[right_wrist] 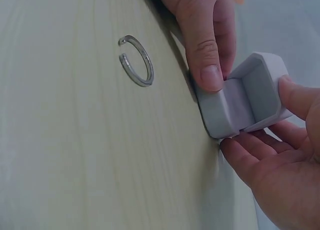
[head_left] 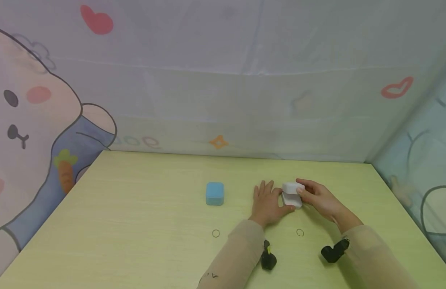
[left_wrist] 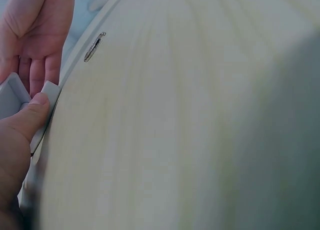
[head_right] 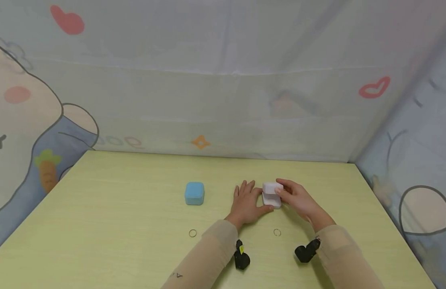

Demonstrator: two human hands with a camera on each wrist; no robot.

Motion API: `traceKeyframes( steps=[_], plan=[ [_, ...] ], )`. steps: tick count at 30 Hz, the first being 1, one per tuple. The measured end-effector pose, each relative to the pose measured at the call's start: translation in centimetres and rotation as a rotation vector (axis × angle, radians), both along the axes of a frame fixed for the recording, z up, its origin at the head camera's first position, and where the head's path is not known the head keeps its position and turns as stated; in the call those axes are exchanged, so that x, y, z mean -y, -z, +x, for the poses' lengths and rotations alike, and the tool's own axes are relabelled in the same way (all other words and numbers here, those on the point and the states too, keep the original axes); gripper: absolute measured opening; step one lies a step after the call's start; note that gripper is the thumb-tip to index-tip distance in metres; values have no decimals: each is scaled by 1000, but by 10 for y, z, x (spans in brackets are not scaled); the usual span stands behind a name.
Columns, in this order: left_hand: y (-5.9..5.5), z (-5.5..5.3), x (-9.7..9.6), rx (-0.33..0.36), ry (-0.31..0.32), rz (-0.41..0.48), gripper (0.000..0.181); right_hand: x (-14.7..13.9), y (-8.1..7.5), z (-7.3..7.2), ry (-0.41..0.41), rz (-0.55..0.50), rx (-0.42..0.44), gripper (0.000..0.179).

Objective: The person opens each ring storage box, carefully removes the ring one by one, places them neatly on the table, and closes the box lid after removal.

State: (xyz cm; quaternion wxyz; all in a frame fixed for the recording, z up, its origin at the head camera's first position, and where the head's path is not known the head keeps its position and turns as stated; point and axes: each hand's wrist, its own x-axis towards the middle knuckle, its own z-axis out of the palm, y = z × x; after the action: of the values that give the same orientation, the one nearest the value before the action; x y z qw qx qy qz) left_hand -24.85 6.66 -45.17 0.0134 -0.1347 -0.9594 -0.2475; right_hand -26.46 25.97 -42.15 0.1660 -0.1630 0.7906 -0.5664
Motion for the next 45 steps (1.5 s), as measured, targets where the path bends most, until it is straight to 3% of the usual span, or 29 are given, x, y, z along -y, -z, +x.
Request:
traceKeyframes(
  steps=[45],
  plan=[
    [3, -1, 0, 0, 5, 24, 63, -3, 5, 6, -47, 15, -67, 63]
  ],
)
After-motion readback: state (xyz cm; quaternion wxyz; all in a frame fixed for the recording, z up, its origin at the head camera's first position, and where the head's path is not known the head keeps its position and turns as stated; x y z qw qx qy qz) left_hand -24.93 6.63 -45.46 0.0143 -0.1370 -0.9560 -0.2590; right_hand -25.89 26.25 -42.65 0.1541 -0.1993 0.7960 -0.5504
